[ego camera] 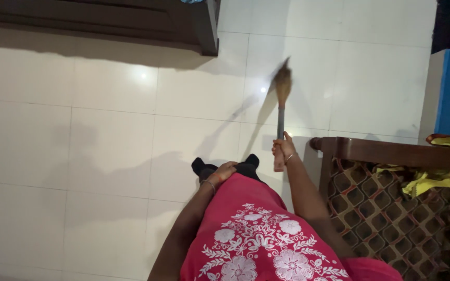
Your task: Sweeping a tiled floor with a handheld broom.
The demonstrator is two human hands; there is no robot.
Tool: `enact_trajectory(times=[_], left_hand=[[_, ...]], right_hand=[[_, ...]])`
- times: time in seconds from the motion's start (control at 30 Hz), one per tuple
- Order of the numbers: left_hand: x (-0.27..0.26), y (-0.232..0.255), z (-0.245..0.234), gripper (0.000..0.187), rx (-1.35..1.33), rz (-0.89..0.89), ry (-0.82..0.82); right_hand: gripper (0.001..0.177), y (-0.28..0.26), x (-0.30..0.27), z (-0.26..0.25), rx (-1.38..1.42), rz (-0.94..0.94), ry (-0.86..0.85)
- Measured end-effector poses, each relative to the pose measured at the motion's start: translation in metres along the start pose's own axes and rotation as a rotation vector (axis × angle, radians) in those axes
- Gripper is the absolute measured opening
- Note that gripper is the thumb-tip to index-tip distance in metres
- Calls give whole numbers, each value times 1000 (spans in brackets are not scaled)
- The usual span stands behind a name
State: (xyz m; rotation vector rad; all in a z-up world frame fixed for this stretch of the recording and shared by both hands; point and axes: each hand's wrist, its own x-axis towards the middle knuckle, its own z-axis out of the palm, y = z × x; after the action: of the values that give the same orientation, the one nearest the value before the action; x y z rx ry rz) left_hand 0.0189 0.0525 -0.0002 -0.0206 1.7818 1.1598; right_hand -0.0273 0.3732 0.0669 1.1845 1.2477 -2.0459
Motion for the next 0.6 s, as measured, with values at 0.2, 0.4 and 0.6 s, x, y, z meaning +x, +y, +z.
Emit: enact_trajectory(times=[0.2, 0.4, 0.6], left_hand=[[-2, 4, 24, 55, 22, 0, -6], [-5, 4, 47, 54, 119, 15, -16], [-5, -10, 56, 53, 166, 17, -2]], right_hand=[[98, 4, -37, -3, 139, -112, 9], [96, 26, -55, 2, 79, -63, -94], [95, 60, -50, 14, -66, 25, -236]])
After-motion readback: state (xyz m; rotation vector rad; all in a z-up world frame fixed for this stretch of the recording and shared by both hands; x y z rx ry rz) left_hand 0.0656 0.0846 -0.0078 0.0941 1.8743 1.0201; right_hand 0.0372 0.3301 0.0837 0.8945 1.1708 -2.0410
